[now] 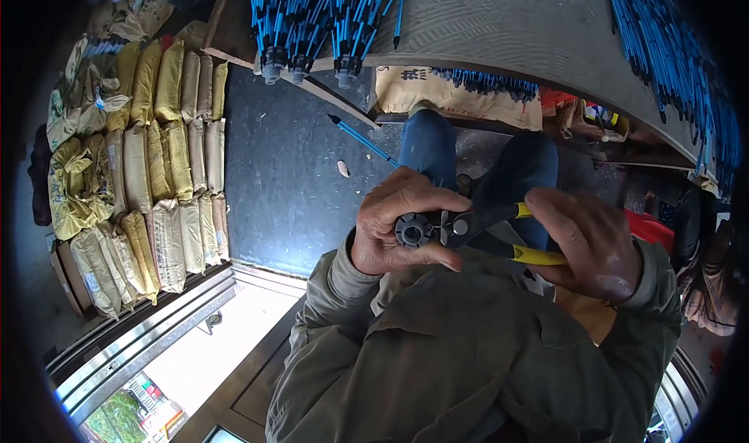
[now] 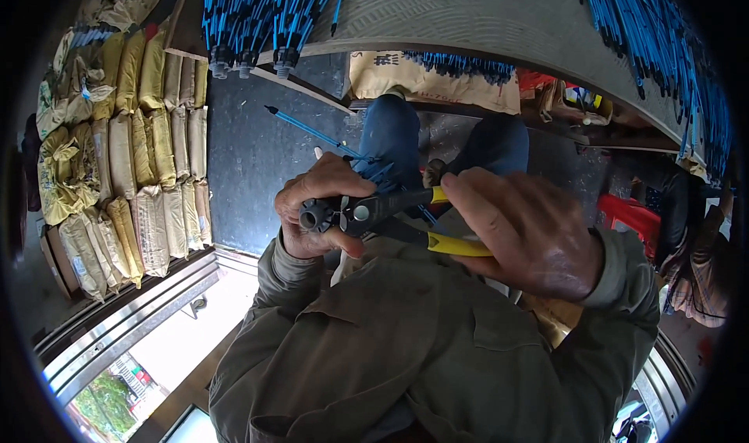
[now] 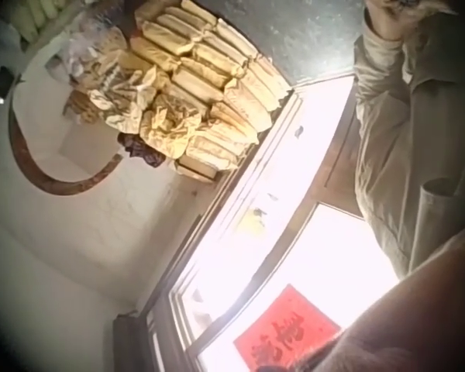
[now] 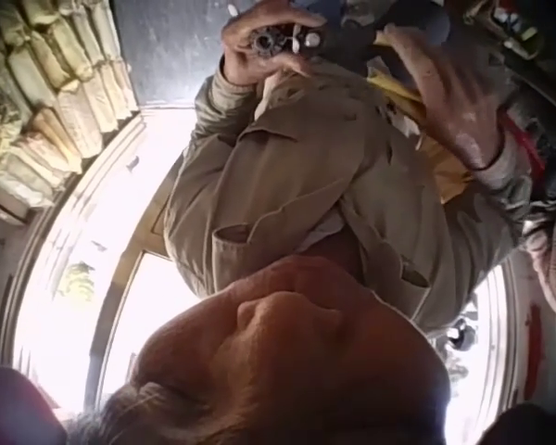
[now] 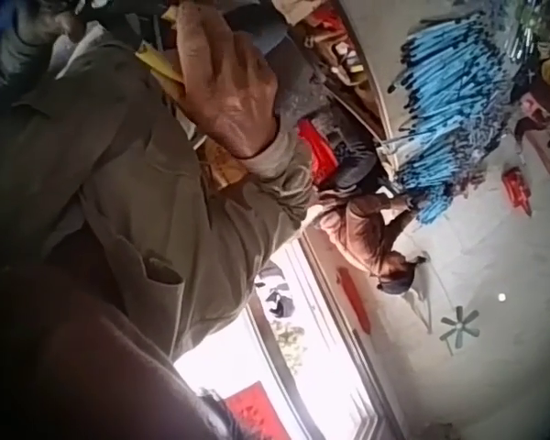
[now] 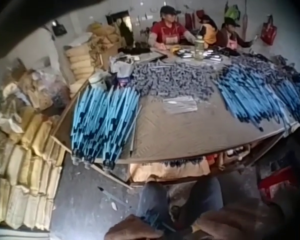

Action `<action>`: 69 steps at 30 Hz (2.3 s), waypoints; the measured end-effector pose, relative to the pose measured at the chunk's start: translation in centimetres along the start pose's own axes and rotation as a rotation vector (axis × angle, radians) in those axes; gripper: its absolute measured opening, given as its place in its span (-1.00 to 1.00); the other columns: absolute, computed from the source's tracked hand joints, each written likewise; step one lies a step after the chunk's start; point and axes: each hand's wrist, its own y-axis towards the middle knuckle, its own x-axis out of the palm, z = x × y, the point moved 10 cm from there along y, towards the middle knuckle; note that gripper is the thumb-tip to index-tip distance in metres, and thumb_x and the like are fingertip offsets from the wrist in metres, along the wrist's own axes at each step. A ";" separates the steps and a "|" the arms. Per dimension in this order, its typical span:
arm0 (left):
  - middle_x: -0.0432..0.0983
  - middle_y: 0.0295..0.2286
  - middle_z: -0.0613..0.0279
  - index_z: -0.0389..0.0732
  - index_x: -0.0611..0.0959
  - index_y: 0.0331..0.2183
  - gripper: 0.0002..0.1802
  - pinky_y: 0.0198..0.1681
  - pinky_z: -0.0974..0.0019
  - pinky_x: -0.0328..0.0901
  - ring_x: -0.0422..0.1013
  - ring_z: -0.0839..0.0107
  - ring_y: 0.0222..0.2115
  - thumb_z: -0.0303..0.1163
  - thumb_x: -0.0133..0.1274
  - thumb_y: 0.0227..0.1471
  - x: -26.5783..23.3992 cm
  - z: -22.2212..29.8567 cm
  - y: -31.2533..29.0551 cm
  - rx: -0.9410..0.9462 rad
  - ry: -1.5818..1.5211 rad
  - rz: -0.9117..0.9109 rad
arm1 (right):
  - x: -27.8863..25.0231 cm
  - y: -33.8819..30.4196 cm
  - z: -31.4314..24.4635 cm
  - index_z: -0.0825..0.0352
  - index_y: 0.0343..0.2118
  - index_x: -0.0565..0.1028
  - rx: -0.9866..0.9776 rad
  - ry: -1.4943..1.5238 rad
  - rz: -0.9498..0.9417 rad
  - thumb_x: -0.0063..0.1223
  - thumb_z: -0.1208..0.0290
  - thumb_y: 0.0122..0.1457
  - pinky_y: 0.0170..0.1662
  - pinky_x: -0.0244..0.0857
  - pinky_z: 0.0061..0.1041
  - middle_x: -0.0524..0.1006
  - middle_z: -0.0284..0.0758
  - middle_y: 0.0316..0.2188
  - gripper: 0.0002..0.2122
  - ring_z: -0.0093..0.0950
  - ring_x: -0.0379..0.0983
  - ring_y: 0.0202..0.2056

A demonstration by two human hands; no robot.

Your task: The person assembles blue tubes with black connectors by hand, using pliers to crimp and fit the parts together.

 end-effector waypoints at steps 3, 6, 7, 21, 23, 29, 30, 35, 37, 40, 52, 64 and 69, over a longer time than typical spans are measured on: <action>0.56 -0.42 0.30 -0.19 0.61 -0.29 -0.32 -0.36 0.36 0.17 0.40 0.44 -0.50 -0.11 0.37 -0.59 0.6 -0.2 0.4 -0.050 -0.045 -0.094 | 1.2 -0.7 1.5 0.46 0.05 0.17 -0.017 0.327 -0.114 0.21 0.31 -0.03 -0.47 0.36 -0.53 0.44 -0.15 -0.22 -0.37 -0.50 0.46 -0.48; 0.56 -0.41 0.30 -0.19 0.61 -0.28 -0.32 -0.35 0.36 0.17 0.40 0.44 -0.50 -0.12 0.37 -0.58 1.3 0.3 0.6 0.023 -0.063 -0.185 | 10.0 -5.4 3.8 0.43 0.08 0.16 0.903 1.712 -0.932 0.22 0.38 -0.07 -0.46 0.37 -0.46 0.42 -0.11 -0.20 -0.35 -0.35 0.43 -0.52; 0.56 -0.41 0.30 -0.19 0.61 -0.28 -0.32 -0.35 0.36 0.17 0.40 0.44 -0.50 -0.12 0.37 -0.58 1.4 0.1 0.6 0.026 -0.063 -0.187 | 9.6 -5.3 3.5 0.43 0.08 0.16 0.903 1.710 -0.928 0.22 0.38 -0.07 -0.46 0.37 -0.46 0.42 -0.11 -0.20 -0.35 -0.35 0.43 -0.52; 0.54 -0.42 0.29 -0.21 0.60 -0.29 -0.34 -0.34 0.36 0.18 0.35 0.40 -0.48 -0.14 0.37 -0.57 2.3 -0.6 1.4 -0.079 -0.039 -0.261 | 9.0 -4.1 4.2 0.27 0.10 0.20 0.414 1.361 -0.669 0.15 0.38 -0.03 -0.39 0.35 -0.48 0.43 -0.15 -0.19 -0.41 -0.41 0.44 -0.47; 0.54 -0.42 0.29 -0.21 0.60 -0.29 -0.35 -0.34 0.36 0.19 0.35 0.38 -0.47 -0.14 0.37 -0.57 2.3 -0.8 1.1 -0.037 0.003 -0.277 | 9.4 -4.3 3.3 0.23 0.10 0.22 0.587 1.665 -0.791 0.16 0.34 -0.04 -0.41 0.35 -0.47 0.43 -0.12 -0.19 -0.41 -0.37 0.43 -0.46; 0.51 -0.42 0.27 -0.23 0.58 -0.29 -0.33 -0.33 0.34 0.20 0.34 0.36 -0.46 -0.15 0.38 -0.58 0.9 -1.2 0.1 -0.067 0.005 0.013 | 2.3 -0.7 2.9 0.33 -0.15 0.43 0.080 0.120 0.022 0.25 0.40 -0.16 -0.39 0.32 -0.50 0.41 -0.23 -0.32 -0.56 -0.39 0.42 -0.45; 0.51 -0.43 0.27 -0.23 0.58 -0.28 -0.32 -0.33 0.33 0.21 0.34 0.36 -0.47 -0.14 0.38 -0.58 0.7 -1.3 0.0 -0.080 0.030 0.060 | 1.2 -1.0 2.0 0.34 -0.20 0.46 0.036 -0.222 0.177 0.26 0.40 -0.17 -0.42 0.31 -0.53 0.41 -0.25 -0.34 -0.60 -0.42 0.42 -0.48; 0.50 -0.43 0.27 -0.25 0.58 -0.30 -0.30 -0.36 0.36 0.21 0.34 0.39 -0.46 -0.11 0.39 -0.60 0.4 -1.3 0.1 -0.087 0.055 0.077 | 0.4 -1.5 2.4 0.38 -0.33 0.48 0.054 -0.323 0.264 0.27 0.41 -0.20 -0.46 0.28 -0.50 0.41 -0.27 -0.36 -0.68 -0.43 0.39 -0.54; 0.49 -0.47 0.27 -0.26 0.59 -0.31 -0.28 -0.40 0.38 0.21 0.34 0.41 -0.48 -0.08 0.38 -0.62 0.7 -1.4 0.5 -0.044 -0.018 0.018 | 1.2 -2.0 3.0 0.38 -0.34 0.47 0.061 -0.176 0.104 0.27 0.36 -0.17 -0.43 0.27 -0.48 0.41 -0.28 -0.41 -0.68 -0.45 0.39 -0.53; 0.48 -0.51 0.27 -0.29 0.60 -0.32 -0.26 -0.44 0.40 0.21 0.34 0.43 -0.51 -0.04 0.36 -0.63 0.9 -1.6 1.0 -0.022 -0.081 -0.050 | 2.5 -2.2 3.9 0.40 -0.36 0.47 0.150 0.276 -0.136 0.23 0.30 -0.09 -0.43 0.25 -0.48 0.40 -0.31 -0.47 -0.70 -0.48 0.37 -0.53; 0.45 -0.61 0.25 -0.39 0.60 -0.33 -0.11 -0.59 0.45 0.17 0.34 0.50 -0.62 0.14 0.29 -0.71 0.4 -2.3 1.7 0.007 -0.254 -0.115 | 10.7 -3.4 -0.8 0.39 -0.52 0.38 0.275 1.884 -0.467 -0.15 0.06 0.18 -0.50 0.12 -0.63 0.36 -0.35 -0.63 -0.60 -0.60 0.25 -0.59; 0.49 -0.45 0.07 -0.44 0.37 -0.08 0.12 -0.39 0.41 0.30 0.43 0.35 -0.45 0.14 0.32 -0.65 0.4 -1.4 0.1 0.160 -0.080 0.124 | 11.0 1.4 8.1 0.42 -0.21 0.44 0.343 1.027 0.514 -0.15 0.57 0.15 -0.28 0.23 -0.63 0.39 -0.29 -0.29 -0.83 -0.59 0.32 -0.36; 0.31 -0.18 -0.08 -0.37 0.18 0.05 0.27 -0.20 0.30 0.29 0.33 0.22 -0.18 0.24 0.28 -0.62 2.8 0.0 -1.6 0.190 0.548 0.291 | 14.0 1.4 8.7 0.39 -0.19 0.45 0.315 1.331 0.634 -0.06 0.44 0.16 -0.18 0.19 -0.66 0.39 -0.35 -0.23 -0.80 -0.64 0.31 -0.27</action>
